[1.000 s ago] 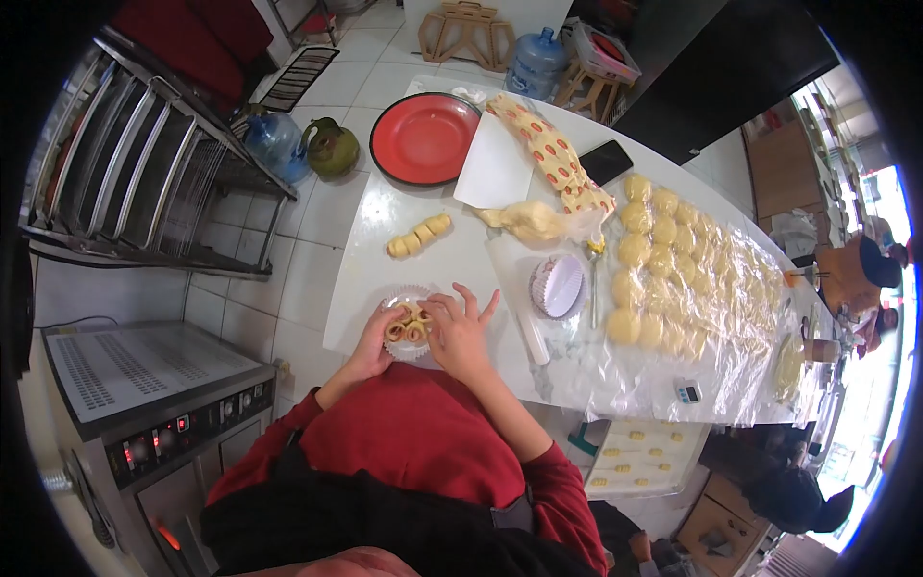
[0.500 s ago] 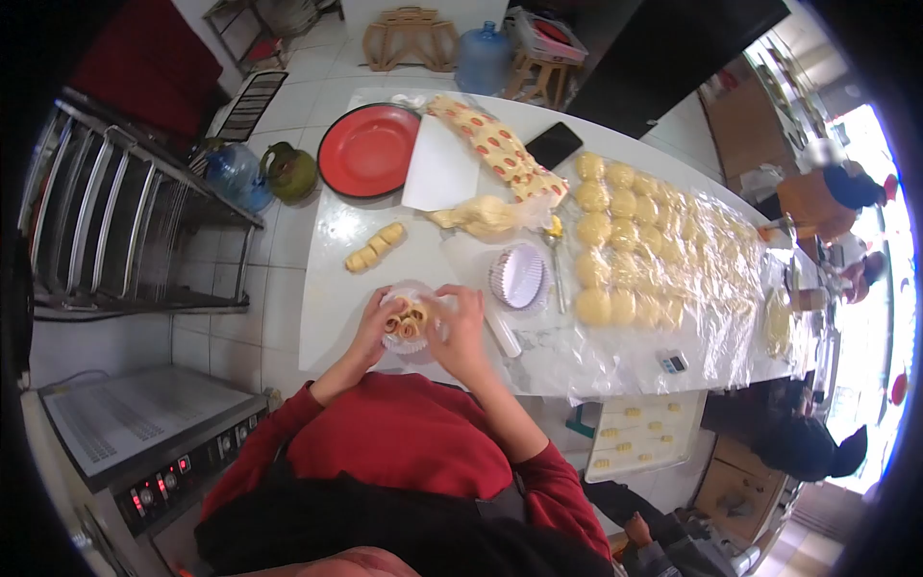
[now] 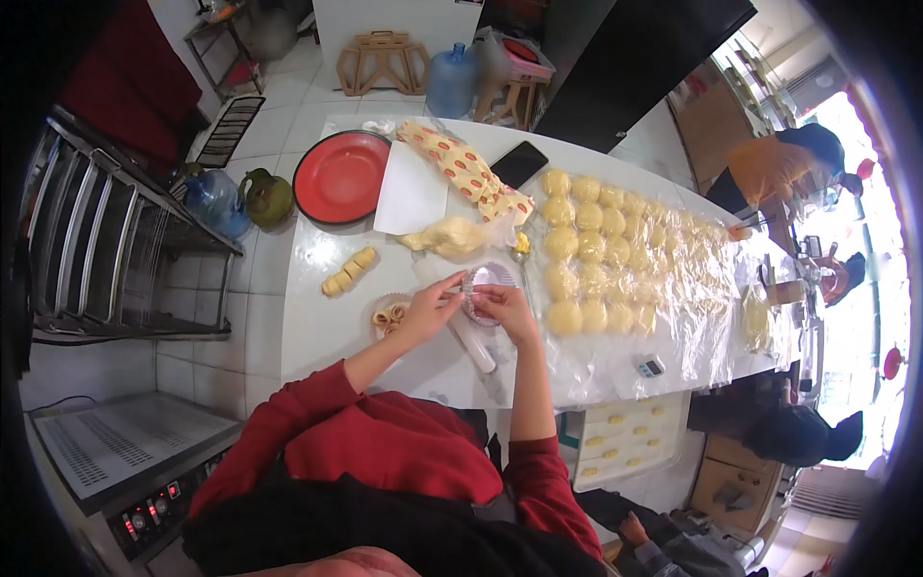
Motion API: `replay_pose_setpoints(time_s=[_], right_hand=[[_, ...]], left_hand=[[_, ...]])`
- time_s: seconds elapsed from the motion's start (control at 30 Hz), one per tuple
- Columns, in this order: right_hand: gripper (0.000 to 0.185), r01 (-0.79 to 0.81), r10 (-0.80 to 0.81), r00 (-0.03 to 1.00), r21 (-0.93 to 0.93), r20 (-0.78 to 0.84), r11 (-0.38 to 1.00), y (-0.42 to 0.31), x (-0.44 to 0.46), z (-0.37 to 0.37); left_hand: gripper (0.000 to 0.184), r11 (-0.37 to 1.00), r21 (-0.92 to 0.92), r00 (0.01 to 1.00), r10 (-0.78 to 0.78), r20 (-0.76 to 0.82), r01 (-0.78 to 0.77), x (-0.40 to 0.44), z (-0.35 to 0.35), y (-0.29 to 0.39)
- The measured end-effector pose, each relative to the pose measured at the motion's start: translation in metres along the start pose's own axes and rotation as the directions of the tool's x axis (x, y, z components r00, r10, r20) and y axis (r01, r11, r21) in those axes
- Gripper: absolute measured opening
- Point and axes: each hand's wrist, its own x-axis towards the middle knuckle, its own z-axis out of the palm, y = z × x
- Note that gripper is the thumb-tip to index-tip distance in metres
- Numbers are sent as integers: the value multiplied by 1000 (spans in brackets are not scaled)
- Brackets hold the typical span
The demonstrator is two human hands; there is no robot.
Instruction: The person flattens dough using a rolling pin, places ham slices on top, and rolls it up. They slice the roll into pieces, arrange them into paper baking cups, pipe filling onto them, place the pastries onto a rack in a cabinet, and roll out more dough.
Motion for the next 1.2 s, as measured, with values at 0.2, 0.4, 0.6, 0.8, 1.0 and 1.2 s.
replay_pose_setpoints(time_s=[0.2, 0.4, 0.6, 0.8, 1.0, 1.2], right_hand=[[21, -64, 59, 996, 80, 63, 995, 3, 5, -8], [19, -112, 106, 991, 73, 81, 991, 2, 8, -11], [15, 111, -242, 942, -467, -232, 877, -6, -2, 8], [9, 146, -537, 710, -651, -455, 745, -70, -51, 39], [14, 577, -563, 797, -552, 218, 603, -86, -57, 114], [26, 627, -548, 774, -509, 318, 590, -87, 9, 170]], left_hand=[[43, 998, 4, 998, -57, 10, 57, 1, 1, 2], [47, 1000, 2, 999, -31, -25, 31, 1, 5, 0], [44, 996, -39, 995, -82, -62, 80, 0, 10, -1], [53, 999, 25, 991, -19, -133, 22, -4, 12, -9], [69, 334, -902, 959, -16, 284, 272, -39, -53, 37], [59, -5, -1000, 964, -265, 31, 31, -118, -137, 10]])
